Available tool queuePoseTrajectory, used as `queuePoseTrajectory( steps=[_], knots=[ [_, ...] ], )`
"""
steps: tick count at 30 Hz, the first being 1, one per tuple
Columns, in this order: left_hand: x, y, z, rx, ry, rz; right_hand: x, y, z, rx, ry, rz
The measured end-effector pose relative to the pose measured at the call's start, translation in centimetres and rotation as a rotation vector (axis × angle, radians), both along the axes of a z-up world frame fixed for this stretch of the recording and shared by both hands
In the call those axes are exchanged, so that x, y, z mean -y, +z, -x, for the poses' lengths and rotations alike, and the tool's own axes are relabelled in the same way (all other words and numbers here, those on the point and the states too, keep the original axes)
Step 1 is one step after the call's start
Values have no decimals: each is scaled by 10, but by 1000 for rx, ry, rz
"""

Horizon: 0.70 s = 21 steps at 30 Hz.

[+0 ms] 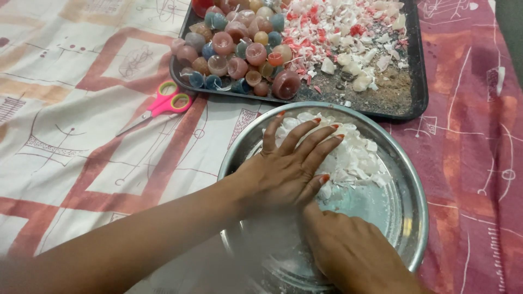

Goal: Cutting colorful wax scraps into smaller pieces using a knife on a metal tray.

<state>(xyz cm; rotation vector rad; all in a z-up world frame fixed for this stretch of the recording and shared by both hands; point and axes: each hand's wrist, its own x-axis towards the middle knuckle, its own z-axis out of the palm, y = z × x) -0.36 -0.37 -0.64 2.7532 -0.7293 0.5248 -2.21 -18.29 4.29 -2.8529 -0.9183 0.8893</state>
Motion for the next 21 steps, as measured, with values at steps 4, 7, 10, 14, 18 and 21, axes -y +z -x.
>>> queuePoseTrajectory(
  steps=[4, 7, 10, 14, 18, 21],
  knots=[
    [-1, -3, 1, -2, -3, -9, -1, -3, 8, 73, 51, -13],
    [-10, 7, -1, 3, 4, -5, -8, 8, 13, 104, 33, 44],
    [-23, 32, 2, -209, -185, 300, -8, 18, 14, 125, -2, 19],
    [-32, 42, 25, -152, -61, 621, 14, 11, 12, 194, -67, -67],
    [-38, 47, 65, 17, 232, 552, 43, 12, 8, 209, -57, -143],
    [-47, 36, 92, 103, 468, 402, 36, 31, 12, 33, 45, 32]
  ],
)
